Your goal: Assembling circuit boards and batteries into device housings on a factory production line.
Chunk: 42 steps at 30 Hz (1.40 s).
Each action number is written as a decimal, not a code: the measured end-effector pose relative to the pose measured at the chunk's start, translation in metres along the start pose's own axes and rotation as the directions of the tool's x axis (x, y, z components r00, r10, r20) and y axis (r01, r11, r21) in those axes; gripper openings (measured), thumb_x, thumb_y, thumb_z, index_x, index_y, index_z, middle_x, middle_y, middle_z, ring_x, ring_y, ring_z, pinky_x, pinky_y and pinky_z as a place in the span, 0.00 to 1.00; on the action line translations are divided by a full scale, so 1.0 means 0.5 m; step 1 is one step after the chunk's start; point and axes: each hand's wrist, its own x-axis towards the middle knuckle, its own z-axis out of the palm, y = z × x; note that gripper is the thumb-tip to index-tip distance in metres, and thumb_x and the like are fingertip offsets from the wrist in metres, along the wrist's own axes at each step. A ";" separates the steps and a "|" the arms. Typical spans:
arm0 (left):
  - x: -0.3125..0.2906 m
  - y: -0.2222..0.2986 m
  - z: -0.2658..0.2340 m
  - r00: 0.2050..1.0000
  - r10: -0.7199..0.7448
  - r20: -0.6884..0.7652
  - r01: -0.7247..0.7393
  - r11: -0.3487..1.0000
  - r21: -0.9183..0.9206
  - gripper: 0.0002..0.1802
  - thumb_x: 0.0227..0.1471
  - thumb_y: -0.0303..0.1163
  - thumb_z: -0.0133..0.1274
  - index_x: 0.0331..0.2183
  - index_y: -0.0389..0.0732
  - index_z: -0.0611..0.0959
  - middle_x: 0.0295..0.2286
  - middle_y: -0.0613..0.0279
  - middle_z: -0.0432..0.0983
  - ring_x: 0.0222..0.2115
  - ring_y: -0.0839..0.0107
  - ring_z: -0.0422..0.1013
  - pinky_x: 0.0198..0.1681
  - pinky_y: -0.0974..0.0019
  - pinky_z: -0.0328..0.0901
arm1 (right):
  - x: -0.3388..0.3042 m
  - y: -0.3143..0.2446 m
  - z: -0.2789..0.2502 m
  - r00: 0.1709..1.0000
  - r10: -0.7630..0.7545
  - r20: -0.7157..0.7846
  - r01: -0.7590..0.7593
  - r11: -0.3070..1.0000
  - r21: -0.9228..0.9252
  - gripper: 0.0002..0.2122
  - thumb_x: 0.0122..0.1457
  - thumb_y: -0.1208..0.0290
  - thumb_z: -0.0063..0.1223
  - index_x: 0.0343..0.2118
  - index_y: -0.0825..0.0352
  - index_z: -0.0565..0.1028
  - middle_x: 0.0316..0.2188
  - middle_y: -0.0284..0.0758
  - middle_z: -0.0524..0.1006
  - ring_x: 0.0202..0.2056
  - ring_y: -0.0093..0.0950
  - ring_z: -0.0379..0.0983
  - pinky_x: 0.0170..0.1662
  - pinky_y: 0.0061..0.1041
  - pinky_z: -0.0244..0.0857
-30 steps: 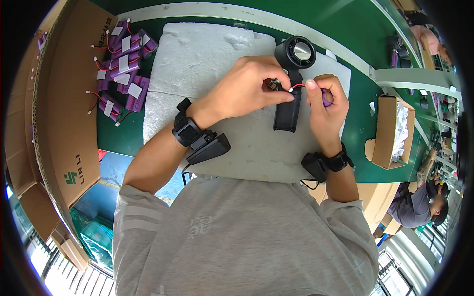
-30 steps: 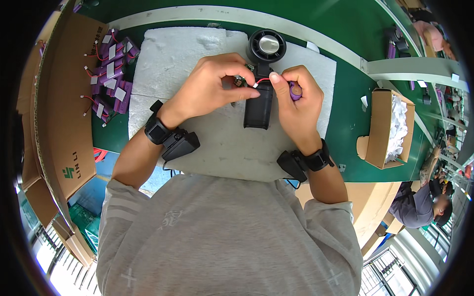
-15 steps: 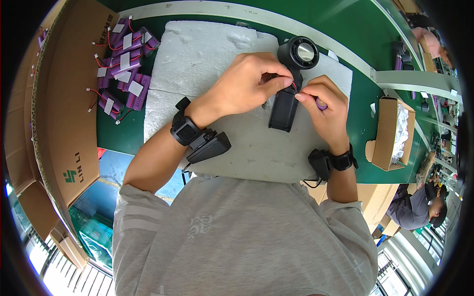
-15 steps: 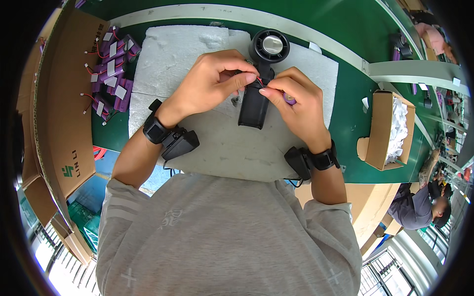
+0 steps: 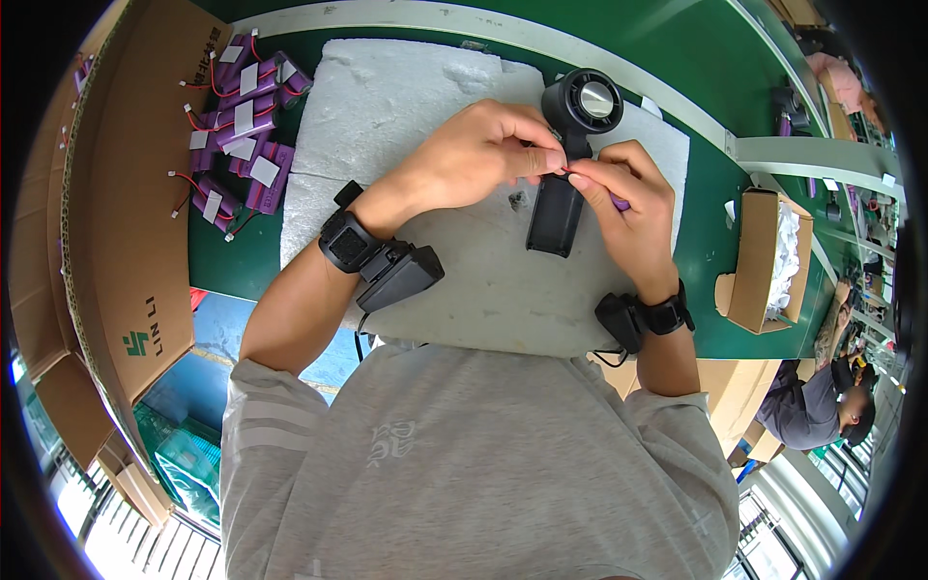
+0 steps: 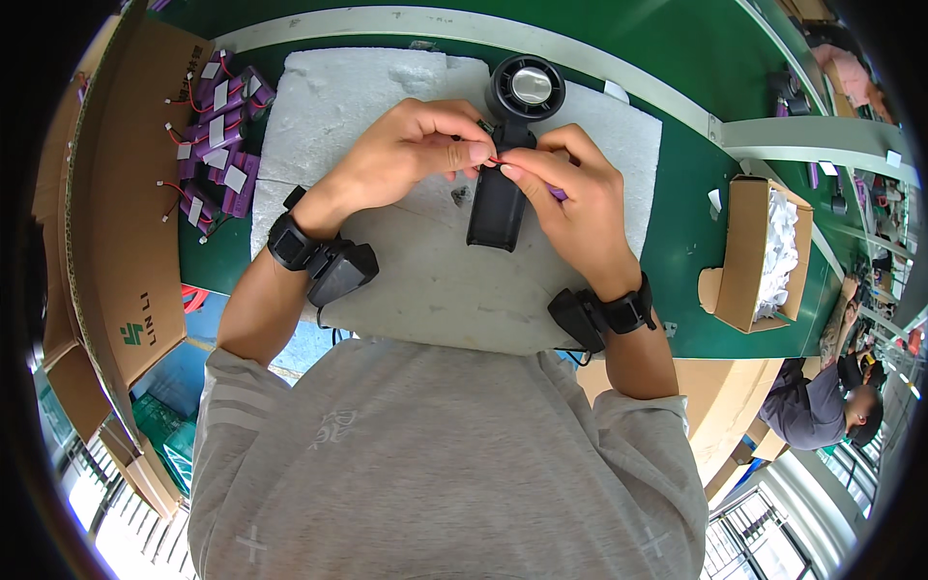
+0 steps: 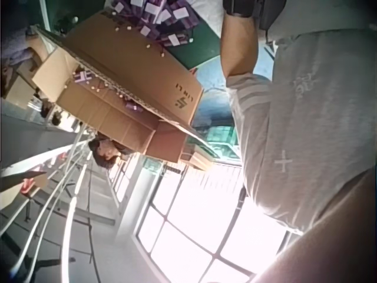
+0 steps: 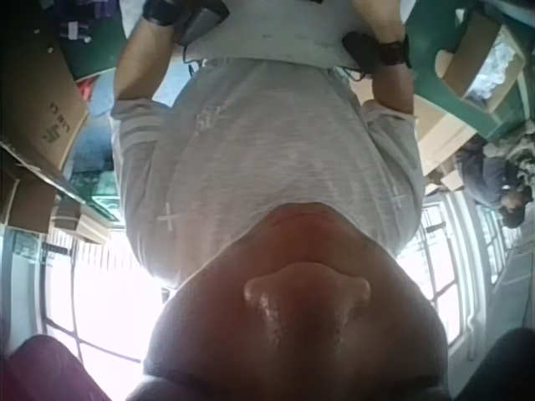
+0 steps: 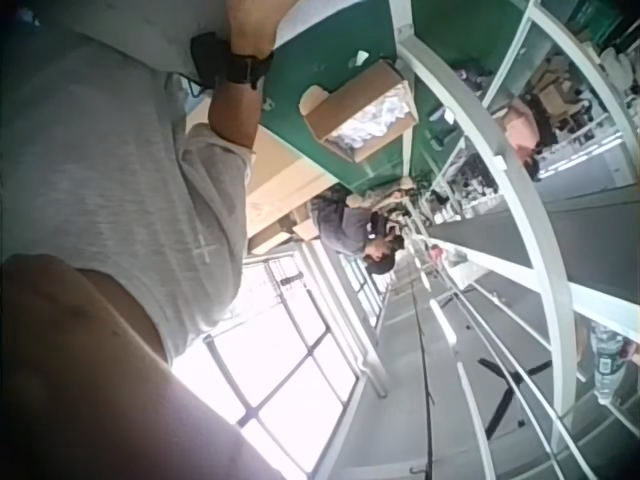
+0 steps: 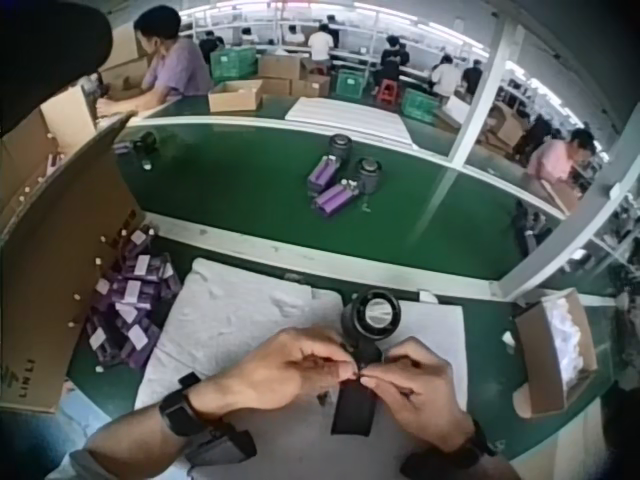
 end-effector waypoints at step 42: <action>-0.001 0.006 -0.006 0.999 0.042 -0.030 -0.042 0.999 -0.008 0.14 0.43 0.17 0.61 0.36 0.37 0.80 0.30 0.62 0.78 0.31 0.76 0.74 0.36 0.72 0.69 | -0.003 -0.003 0.015 0.996 0.070 0.050 -0.076 0.989 0.130 0.02 0.51 0.79 0.61 0.27 0.71 0.78 0.23 0.30 0.69 0.22 0.18 0.61 0.24 0.18 0.52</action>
